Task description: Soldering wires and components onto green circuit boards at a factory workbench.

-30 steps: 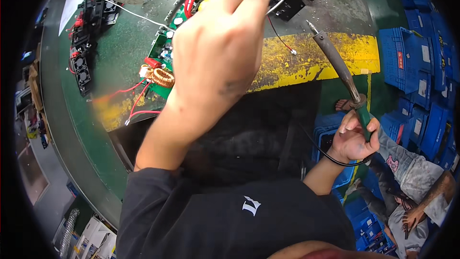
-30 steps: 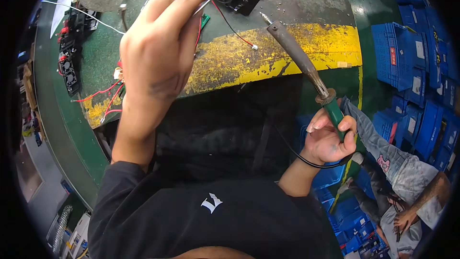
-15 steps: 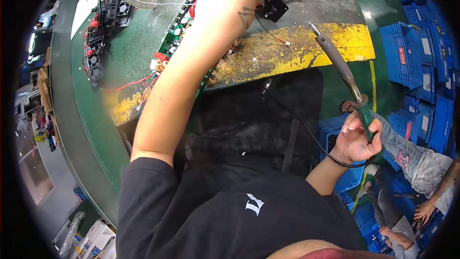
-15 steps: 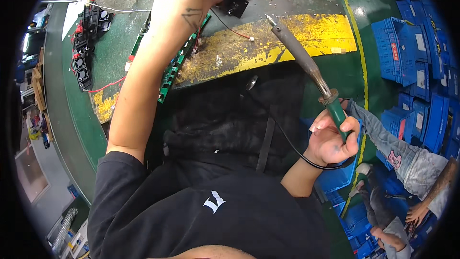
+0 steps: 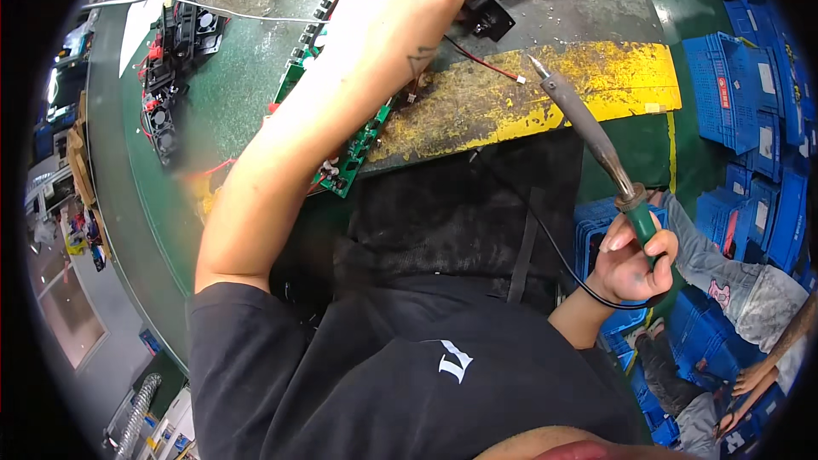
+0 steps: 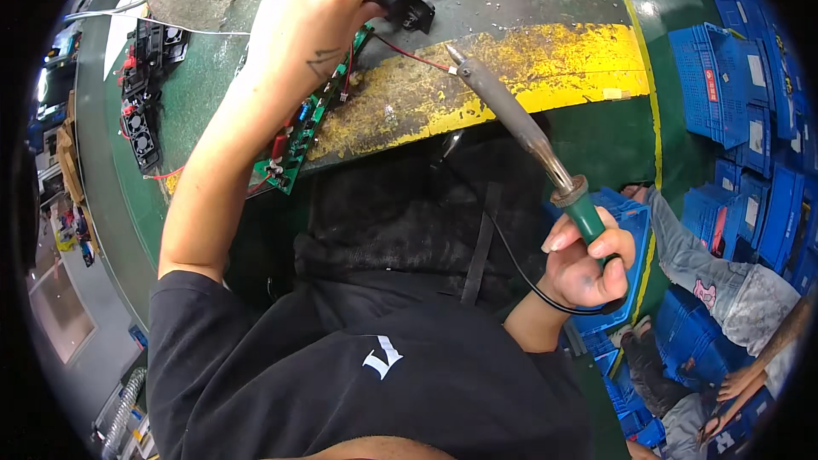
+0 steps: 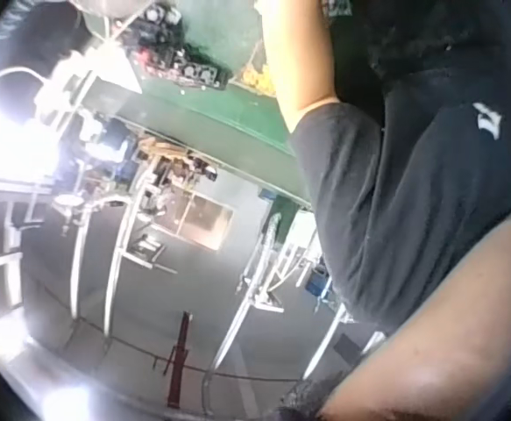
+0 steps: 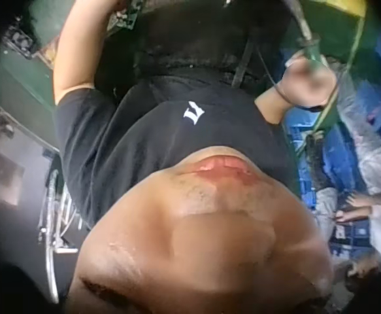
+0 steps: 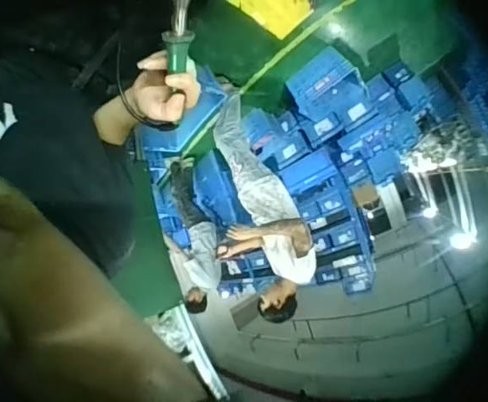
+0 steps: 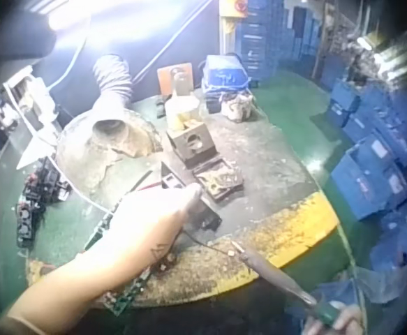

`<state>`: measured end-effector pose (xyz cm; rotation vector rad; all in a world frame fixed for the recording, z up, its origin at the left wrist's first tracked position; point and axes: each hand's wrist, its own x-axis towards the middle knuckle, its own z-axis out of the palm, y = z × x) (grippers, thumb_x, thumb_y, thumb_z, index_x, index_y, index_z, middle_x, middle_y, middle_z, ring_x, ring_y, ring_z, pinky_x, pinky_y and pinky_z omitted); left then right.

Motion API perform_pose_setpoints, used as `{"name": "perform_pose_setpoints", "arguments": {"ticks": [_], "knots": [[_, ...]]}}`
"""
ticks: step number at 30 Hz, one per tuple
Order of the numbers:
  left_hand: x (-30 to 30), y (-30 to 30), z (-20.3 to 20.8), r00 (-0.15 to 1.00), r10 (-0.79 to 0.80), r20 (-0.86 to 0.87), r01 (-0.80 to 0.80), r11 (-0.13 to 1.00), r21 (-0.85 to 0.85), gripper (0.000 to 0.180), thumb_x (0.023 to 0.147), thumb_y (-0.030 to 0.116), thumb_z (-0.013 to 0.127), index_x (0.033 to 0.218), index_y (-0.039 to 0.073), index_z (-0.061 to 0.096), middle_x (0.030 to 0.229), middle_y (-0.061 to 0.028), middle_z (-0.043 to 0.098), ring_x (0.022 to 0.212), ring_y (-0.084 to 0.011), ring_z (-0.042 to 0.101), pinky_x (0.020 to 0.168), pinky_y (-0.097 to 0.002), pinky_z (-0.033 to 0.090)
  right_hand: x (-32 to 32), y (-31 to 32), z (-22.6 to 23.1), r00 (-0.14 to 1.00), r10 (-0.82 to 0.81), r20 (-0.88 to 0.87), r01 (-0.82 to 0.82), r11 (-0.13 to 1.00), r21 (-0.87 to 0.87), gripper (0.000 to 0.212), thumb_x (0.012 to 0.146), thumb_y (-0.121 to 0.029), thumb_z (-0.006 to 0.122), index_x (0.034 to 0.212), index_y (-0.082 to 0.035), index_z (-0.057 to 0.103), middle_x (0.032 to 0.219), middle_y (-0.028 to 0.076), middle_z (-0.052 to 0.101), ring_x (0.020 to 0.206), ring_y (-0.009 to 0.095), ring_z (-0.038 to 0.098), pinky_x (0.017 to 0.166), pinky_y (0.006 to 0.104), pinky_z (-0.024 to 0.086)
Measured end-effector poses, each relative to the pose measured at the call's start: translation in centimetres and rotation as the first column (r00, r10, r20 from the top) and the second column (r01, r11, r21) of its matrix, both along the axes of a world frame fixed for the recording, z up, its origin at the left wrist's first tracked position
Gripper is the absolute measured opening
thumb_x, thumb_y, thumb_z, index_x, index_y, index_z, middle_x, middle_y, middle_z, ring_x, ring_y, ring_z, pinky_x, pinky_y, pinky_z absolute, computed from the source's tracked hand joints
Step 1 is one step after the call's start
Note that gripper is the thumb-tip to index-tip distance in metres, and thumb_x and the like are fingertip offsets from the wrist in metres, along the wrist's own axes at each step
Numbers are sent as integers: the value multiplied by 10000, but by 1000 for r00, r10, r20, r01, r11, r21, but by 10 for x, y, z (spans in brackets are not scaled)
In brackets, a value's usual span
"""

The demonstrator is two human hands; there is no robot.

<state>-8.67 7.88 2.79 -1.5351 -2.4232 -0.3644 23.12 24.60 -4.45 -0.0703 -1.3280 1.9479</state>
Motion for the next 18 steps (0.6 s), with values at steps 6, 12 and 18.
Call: {"name": "perform_pose_setpoints", "arguments": {"ticks": [6,12,18], "knots": [[-2,2,12,987,-38,159,48,997,-60,133,921,95,514,1020,52,592,815,-140,679,809,-322,679,730,-422,532,-21,-5,-6,999,42,27,-42,999,-4,377,1016,-398,445,992,-53,597,809,246,643,561,261,579,470,331,500],[-2,-4,9,993,-69,94,71,997,-20,148,902,84,537,1042,54,577,808,-120,653,784,-317,658,693,-415,527,-38,-15,0,992,14,124,-20,999,46,352,994,-404,479,985,-79,614,783,232,640,586,257,579,520,323,492],[-4,-4,5,997,-71,24,70,997,9,250,885,73,551,1130,39,589,807,-120,640,775,-316,651,685,-420,527,-45,-19,-4,988,8,151,-15,999,49,343,993,-393,476,986,-76,605,786,228,641,602,260,588,534,329,497]]}}
